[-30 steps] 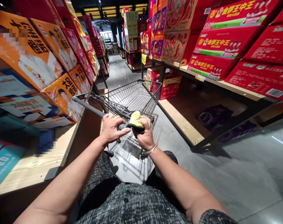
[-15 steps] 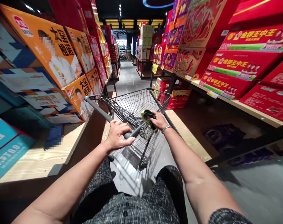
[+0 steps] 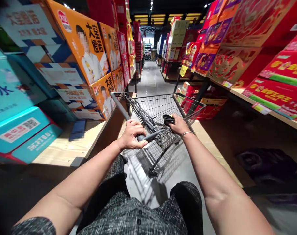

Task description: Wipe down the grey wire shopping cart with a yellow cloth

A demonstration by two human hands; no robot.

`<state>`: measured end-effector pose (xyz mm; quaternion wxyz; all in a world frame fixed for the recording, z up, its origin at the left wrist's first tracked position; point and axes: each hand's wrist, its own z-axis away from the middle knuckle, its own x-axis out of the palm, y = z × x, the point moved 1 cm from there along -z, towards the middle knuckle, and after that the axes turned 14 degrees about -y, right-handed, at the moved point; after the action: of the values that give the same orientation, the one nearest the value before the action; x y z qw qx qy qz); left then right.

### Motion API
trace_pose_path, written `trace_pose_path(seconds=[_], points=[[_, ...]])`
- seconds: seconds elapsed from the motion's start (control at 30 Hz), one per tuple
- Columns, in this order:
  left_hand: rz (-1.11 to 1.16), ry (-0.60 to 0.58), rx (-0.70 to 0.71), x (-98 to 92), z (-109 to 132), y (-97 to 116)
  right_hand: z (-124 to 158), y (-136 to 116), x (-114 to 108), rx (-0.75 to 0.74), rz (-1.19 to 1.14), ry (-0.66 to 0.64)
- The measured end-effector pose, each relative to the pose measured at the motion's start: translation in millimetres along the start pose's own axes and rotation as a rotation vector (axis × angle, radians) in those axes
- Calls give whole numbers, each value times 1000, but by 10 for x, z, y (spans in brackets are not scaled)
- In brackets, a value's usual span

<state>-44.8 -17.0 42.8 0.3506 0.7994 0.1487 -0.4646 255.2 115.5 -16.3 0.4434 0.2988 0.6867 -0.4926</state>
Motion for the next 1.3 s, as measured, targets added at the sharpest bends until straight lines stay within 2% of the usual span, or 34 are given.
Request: trace_pose_path(seconds=[0.2,0.43,0.57,0.67,0.77,0.87,0.97,1.13,1.2,1.3], points=[[-26,9,50,-93,42,-432,28,-108,131,95,-23,60],[79,124,-78,-124,84,-980,134,-396,297,209,-53,196],[153,170,-109,-200,35,-1333,132,-529,363,165,-150,231],[211,211,-115,-269,-46,-1592,114,-447,270,90,-313,208],[309,254,-149,-351,-135,-1784,213,-196,55,130,-346,229],[380,298,-223,-434,-219,-1873,462,56,-107,268,-201,255],[436,384,-355,-473,-314,-1875,701,130,-76,351,-133,229],[518,594,-684,-425,-485,-1847,751,-134,183,287,-168,208],[566,617,-715,-419,-546,-1870,706,-266,262,287,-181,190],[638,593,-696,-465,-608,-1953,676,-434,337,287,-186,177]])
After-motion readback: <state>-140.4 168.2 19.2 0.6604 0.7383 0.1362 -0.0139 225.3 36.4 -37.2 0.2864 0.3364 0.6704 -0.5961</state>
